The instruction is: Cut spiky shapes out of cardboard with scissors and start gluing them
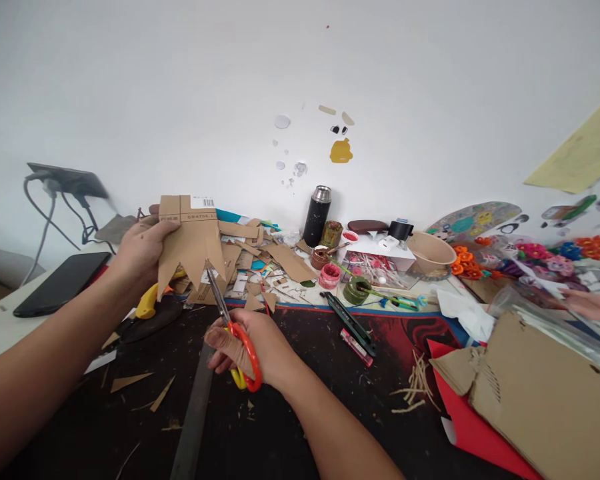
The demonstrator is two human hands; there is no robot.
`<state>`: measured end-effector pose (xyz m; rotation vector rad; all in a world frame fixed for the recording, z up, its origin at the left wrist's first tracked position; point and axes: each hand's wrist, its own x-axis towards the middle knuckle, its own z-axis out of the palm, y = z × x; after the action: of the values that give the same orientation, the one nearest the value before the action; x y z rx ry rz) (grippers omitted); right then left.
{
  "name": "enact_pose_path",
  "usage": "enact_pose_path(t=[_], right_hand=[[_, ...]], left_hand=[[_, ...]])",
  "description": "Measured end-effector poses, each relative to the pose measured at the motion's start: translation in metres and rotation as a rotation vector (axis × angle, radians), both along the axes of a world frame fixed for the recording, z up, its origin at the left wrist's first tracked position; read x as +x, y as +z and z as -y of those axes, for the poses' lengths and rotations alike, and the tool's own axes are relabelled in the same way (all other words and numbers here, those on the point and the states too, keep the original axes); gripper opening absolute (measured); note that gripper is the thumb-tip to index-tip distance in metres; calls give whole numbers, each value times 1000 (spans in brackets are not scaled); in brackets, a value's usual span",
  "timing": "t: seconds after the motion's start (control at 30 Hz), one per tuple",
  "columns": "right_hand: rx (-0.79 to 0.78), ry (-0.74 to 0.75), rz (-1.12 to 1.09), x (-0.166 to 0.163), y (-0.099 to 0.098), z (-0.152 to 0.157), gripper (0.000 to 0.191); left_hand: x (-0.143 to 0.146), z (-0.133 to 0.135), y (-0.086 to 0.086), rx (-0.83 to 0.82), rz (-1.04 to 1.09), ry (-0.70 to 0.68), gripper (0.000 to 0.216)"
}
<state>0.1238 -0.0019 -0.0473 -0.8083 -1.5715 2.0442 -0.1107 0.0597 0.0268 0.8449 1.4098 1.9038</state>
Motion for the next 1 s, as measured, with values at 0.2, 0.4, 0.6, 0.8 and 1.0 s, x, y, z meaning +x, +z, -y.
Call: enact_pose_path(t=[0.2,0.4,0.6,0.8,1.0], right_hand=[[-21,-12,-48,-1,-6,-2,86],[-12,-10,-32,0,-2,-2,84],[-36,-37,35,-1,12,2,78],[-45,-15,46,0,13,4,85],[28,-17,129,2,5,7,70]], left_hand=[[2,3,2,8,-13,-78,20],[5,5,1,7,-44,-130,27],[4,3,-5,4,-72,-168,31],[7,3,-10,29,-74,-246,34],[15,0,-21,-19,-36,-241,32]])
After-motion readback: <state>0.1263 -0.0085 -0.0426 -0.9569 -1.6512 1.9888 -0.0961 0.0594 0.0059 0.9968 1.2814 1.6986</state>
